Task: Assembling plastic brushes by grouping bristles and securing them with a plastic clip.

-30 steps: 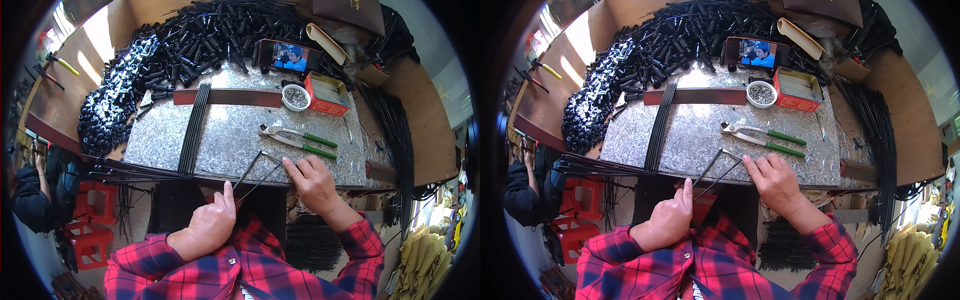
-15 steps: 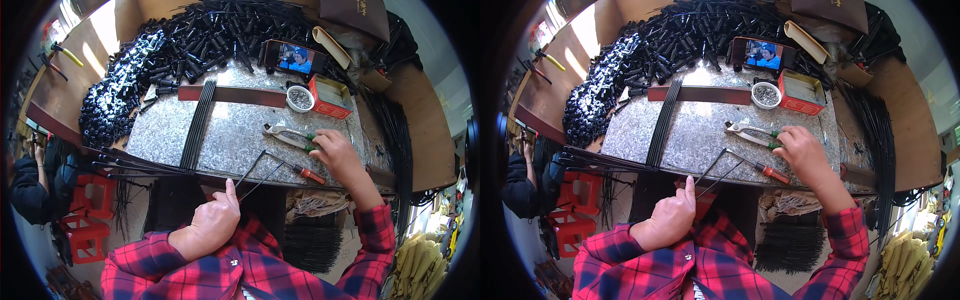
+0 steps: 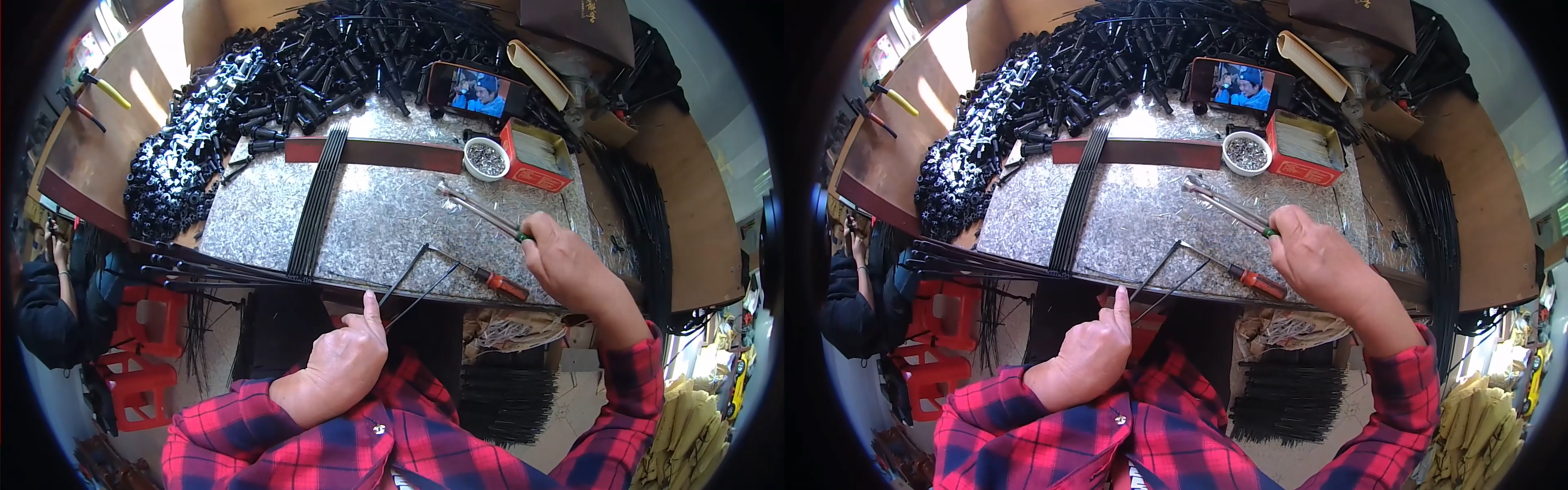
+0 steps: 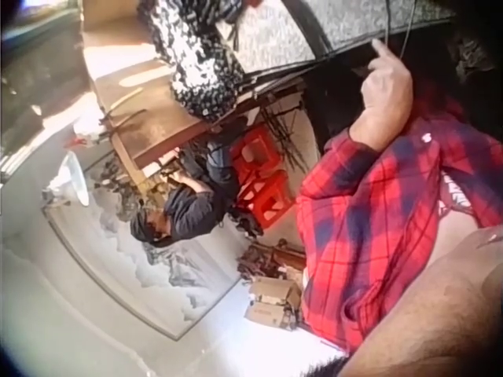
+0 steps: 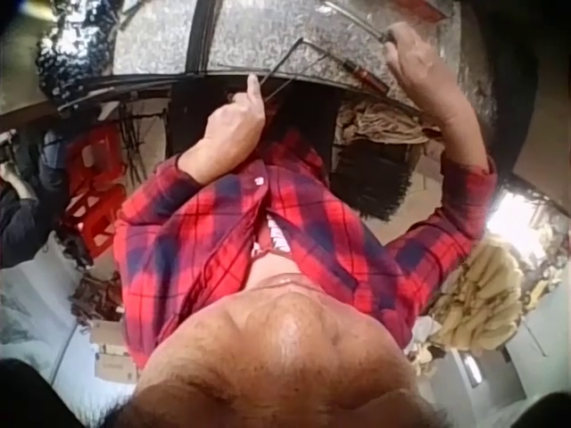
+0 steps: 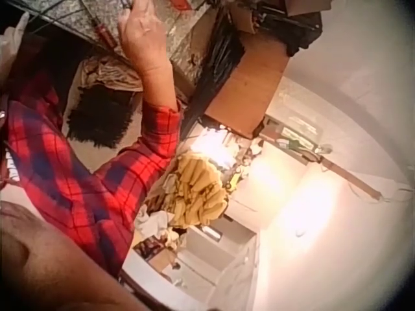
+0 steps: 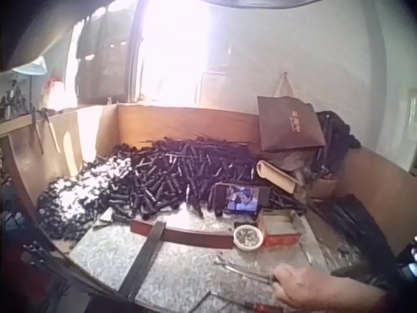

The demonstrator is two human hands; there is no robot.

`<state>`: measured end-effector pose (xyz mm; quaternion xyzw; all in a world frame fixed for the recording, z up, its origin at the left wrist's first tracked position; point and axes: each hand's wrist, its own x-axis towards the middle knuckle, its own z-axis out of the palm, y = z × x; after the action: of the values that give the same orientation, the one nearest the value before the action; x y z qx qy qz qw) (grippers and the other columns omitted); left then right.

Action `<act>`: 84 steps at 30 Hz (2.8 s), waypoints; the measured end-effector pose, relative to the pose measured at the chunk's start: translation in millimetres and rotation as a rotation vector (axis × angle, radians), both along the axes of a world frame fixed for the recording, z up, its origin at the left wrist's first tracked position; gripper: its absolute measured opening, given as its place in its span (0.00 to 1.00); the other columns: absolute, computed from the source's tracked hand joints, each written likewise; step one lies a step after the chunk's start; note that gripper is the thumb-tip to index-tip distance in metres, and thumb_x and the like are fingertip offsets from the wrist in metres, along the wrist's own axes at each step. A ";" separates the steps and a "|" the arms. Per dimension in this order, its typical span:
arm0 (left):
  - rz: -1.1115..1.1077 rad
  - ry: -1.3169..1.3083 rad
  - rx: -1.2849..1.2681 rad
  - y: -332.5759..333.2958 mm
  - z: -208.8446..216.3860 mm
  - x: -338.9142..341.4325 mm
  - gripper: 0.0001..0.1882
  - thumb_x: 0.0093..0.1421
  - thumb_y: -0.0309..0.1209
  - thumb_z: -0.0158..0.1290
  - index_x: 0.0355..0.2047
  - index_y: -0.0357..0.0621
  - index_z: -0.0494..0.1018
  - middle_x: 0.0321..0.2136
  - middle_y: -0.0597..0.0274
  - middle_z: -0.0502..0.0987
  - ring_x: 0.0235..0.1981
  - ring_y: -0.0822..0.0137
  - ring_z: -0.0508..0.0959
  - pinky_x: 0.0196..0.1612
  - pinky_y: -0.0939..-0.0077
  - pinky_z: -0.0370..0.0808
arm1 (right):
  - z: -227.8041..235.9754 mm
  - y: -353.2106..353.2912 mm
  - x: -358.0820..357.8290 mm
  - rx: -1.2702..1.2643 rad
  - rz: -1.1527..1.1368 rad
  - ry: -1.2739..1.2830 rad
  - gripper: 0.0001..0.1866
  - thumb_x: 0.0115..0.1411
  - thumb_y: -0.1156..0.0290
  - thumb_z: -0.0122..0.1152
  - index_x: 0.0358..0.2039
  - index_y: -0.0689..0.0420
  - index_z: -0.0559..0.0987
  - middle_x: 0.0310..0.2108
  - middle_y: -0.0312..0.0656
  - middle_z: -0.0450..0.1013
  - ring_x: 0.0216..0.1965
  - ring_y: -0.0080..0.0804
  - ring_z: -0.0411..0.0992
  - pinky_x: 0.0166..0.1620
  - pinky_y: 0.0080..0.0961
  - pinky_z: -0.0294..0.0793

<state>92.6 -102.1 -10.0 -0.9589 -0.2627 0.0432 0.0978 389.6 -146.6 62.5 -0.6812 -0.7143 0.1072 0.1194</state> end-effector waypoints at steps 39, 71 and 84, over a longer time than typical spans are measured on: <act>-0.023 -0.040 0.039 1.2 1.9 1.4 0.26 0.50 0.24 0.47 0.51 0.25 0.68 0.15 0.59 0.69 0.11 0.76 0.71 0.09 0.82 0.68 | 42.8 -1.5 -19.0 -0.055 0.217 -0.161 0.23 0.60 0.69 0.52 0.58 0.45 0.68 0.24 0.46 0.69 0.24 0.46 0.71 0.28 0.38 0.70; 0.045 -0.599 -0.714 20.8 36.9 -11.8 0.20 0.61 0.20 0.44 0.54 0.35 0.64 0.32 0.49 0.79 0.23 0.53 0.78 0.26 0.70 0.73 | -70.5 -13.9 25.7 0.550 -0.153 -0.422 0.17 0.53 0.64 0.61 0.42 0.58 0.75 0.36 0.45 0.70 0.41 0.40 0.69 0.41 0.31 0.71; -0.070 -0.676 -0.581 21.8 41.7 -18.3 0.19 0.62 0.20 0.45 0.54 0.36 0.66 0.31 0.55 0.80 0.16 0.65 0.75 0.21 0.76 0.70 | -61.0 -36.6 -36.6 0.241 -0.235 -0.014 0.20 0.54 0.53 0.60 0.23 0.60 0.72 0.25 0.47 0.69 0.29 0.45 0.71 0.32 0.37 0.71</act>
<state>74.4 -80.3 31.7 -0.9151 -0.2245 -0.2039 -0.2657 353.0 -183.1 1.5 -0.7415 -0.6383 0.0015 0.2070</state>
